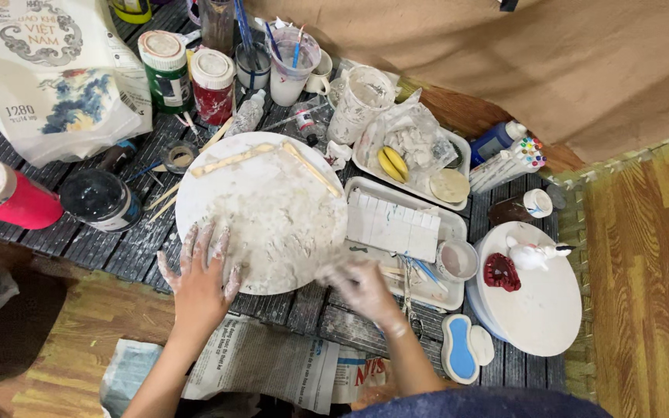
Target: The person kneads a white clay-like material on a round board using both hands. They repeatedly press, fold, and mix the material, occasionally picking up small pieces from a nearby tray and incorporating them into the main mass. The hands remain covered in the white substance throughout the process.
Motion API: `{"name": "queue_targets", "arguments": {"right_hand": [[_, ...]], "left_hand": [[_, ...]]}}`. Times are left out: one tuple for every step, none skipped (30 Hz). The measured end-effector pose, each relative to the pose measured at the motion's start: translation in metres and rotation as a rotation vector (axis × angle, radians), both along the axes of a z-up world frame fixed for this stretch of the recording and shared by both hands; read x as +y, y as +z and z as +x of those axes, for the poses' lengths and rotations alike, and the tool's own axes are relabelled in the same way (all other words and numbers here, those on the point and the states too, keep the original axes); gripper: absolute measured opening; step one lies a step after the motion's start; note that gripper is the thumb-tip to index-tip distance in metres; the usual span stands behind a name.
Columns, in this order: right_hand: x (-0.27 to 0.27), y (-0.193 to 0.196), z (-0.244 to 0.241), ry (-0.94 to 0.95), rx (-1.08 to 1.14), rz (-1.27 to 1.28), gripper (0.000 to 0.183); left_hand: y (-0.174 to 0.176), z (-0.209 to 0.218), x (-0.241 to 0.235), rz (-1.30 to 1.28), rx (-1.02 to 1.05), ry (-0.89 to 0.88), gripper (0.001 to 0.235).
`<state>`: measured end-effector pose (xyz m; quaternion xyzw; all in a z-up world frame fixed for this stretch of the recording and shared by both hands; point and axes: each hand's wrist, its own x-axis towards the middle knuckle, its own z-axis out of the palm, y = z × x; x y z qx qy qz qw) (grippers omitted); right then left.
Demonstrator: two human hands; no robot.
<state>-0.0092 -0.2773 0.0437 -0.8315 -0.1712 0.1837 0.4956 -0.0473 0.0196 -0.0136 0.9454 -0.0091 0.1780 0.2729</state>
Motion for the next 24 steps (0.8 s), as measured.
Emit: {"name": "queue_targets", "arguments": {"right_hand": [[-0.011,0.003,0.007,-0.008,0.065,0.277,0.048],[-0.023,0.006,0.014,-0.015,0.130,0.554,0.053],[-0.035,0.009,0.027,-0.184,0.182,0.472,0.049],[-0.047,0.010,0.043,-0.352,0.232,0.387,0.047],[-0.063,0.014,0.058,-0.502,0.214,0.465,0.046],[-0.079,0.016,0.077,-0.652,0.196,0.543,0.046],[-0.096,0.018,0.095,-0.687,0.037,0.515,0.046],[-0.115,0.020,0.115,-0.720,-0.121,0.484,0.046],[-0.129,0.019,0.142,-0.764,-0.199,0.573,0.043],[-0.138,0.014,0.166,-0.808,-0.279,0.662,0.041],[-0.147,0.007,0.189,-0.861,-0.340,0.516,0.040],[-0.157,0.001,0.209,-0.913,-0.399,0.369,0.039],[-0.166,-0.007,0.225,-0.868,-0.522,0.184,0.039],[-0.174,-0.014,0.241,-0.816,-0.638,-0.003,0.040],[-0.180,-0.022,0.252,-0.760,-0.747,-0.190,0.041],[-0.181,-0.032,0.262,-0.769,-0.689,-0.303,0.036],[-0.180,-0.039,0.274,-0.767,-0.636,-0.416,0.033],[-0.181,-0.043,0.284,-0.765,-0.582,-0.529,0.031],[-0.179,-0.049,0.292,-0.716,-0.549,-0.603,0.031],[-0.174,-0.057,0.296,-0.668,-0.516,-0.676,0.032],[-0.172,-0.066,0.296,-0.622,-0.477,-0.747,0.033],[-0.172,-0.074,0.296,-0.634,-0.505,-0.743,0.034],[-0.174,-0.080,0.296,-0.641,-0.532,-0.742,0.034],[-0.177,-0.086,0.298,-0.647,-0.559,-0.740,0.035]], "left_hand": [[0.000,0.001,0.000,0.006,0.001,0.000,0.066],[0.001,0.001,0.001,-0.001,-0.004,-0.003,0.066],[0.001,0.001,0.001,-0.007,-0.010,-0.007,0.066],[0.001,0.001,0.001,-0.014,-0.015,-0.011,0.065],[0.000,0.001,0.001,-0.011,-0.009,-0.012,0.065],[0.000,0.001,0.001,-0.008,-0.002,-0.012,0.066],[0.000,0.001,0.000,-0.005,0.004,-0.016,0.066],[0.000,0.001,0.000,0.002,0.007,-0.017,0.066],[0.000,0.002,0.001,0.010,0.009,-0.020,0.066],[0.000,0.002,0.002,0.018,0.012,-0.022,0.066],[0.001,0.003,0.001,0.013,0.013,-0.021,0.066],[0.001,0.003,0.001,0.007,0.014,-0.020,0.067],[0.001,0.003,0.001,0.003,0.018,-0.019,0.067],[0.000,0.003,-0.001,-0.004,0.018,-0.015,0.066],[0.000,0.003,-0.001,-0.008,0.018,-0.011,0.065],[0.000,0.003,0.000,-0.012,0.018,-0.008,0.065],[-0.001,0.004,0.000,-0.011,0.024,-0.007,0.065],[-0.001,0.005,0.001,-0.010,0.031,-0.006,0.065],[-0.002,0.006,0.001,-0.010,0.039,0.000,0.066],[-0.003,0.007,0.000,-0.009,0.041,0.007,0.066],[-0.003,0.006,0.000,-0.004,0.046,0.010,0.066],[-0.005,0.008,0.000,0.001,0.051,0.013,0.067],[-0.007,0.009,0.000,-0.005,0.045,0.006,0.067],[-0.009,0.011,0.000,-0.010,0.038,-0.002,0.067]]}}
